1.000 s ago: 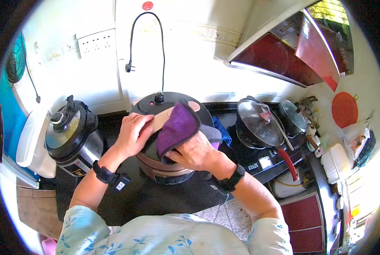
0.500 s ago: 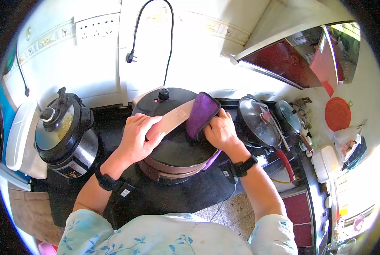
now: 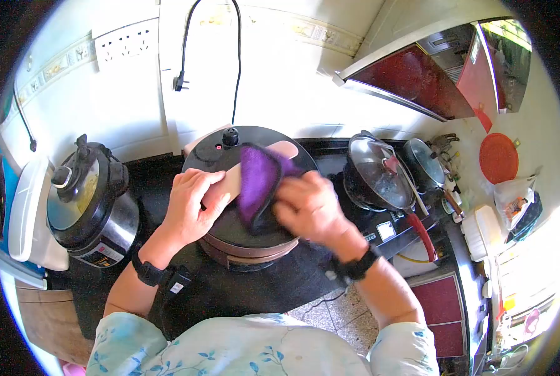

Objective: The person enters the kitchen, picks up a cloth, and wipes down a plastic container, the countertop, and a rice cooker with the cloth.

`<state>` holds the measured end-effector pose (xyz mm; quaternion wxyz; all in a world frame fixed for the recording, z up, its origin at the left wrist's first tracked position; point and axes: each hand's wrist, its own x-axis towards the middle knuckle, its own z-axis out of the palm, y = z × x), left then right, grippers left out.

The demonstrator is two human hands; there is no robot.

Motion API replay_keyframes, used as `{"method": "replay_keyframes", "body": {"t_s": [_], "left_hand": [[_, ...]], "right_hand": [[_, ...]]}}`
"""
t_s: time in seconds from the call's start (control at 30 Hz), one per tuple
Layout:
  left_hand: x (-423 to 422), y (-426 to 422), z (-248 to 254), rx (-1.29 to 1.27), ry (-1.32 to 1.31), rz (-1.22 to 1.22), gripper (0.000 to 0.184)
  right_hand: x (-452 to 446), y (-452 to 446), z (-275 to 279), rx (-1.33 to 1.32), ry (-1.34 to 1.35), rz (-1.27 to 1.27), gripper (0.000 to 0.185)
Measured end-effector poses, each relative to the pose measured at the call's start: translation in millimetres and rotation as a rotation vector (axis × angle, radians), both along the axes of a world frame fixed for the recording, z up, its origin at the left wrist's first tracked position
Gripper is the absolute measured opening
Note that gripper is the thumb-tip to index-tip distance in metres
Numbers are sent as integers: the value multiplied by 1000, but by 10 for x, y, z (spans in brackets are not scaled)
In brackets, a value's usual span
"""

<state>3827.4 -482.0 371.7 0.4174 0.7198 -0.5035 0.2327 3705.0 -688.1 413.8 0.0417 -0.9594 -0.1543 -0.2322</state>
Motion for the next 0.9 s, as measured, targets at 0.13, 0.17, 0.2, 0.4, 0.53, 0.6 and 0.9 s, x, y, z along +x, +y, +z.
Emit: {"method": "replay_keyframes", "body": {"t_s": [0.13, 0.17, 0.2, 0.4, 0.53, 0.6, 0.9], "left_hand": [[-16, -2, -5, 4, -4, 11, 30], [-14, -4, 5, 2, -11, 20, 30], [-2, 3, 5, -2, -23, 36, 30], [-88, -3, 128, 126, 37, 31, 52], [-158, -137, 139, 132, 74, 168, 46], [-183, -132, 133, 104, 93, 179, 45], [-199, -118, 95, -24, 174, 213, 39]], "right_hand": [[182, -814, -197, 217, -88, -276, 21], [239, -919, -235, 424, -34, -339, 21], [303, -999, -288, 555, 21, -388, 21], [469, -1142, 195, 1106, -163, -339, 21], [459, -457, 1127, 1408, -12, 224, 21], [500, -274, 1219, 1304, 215, 354, 20], [1142, -15, 410, 129, 566, 524, 36]]}}
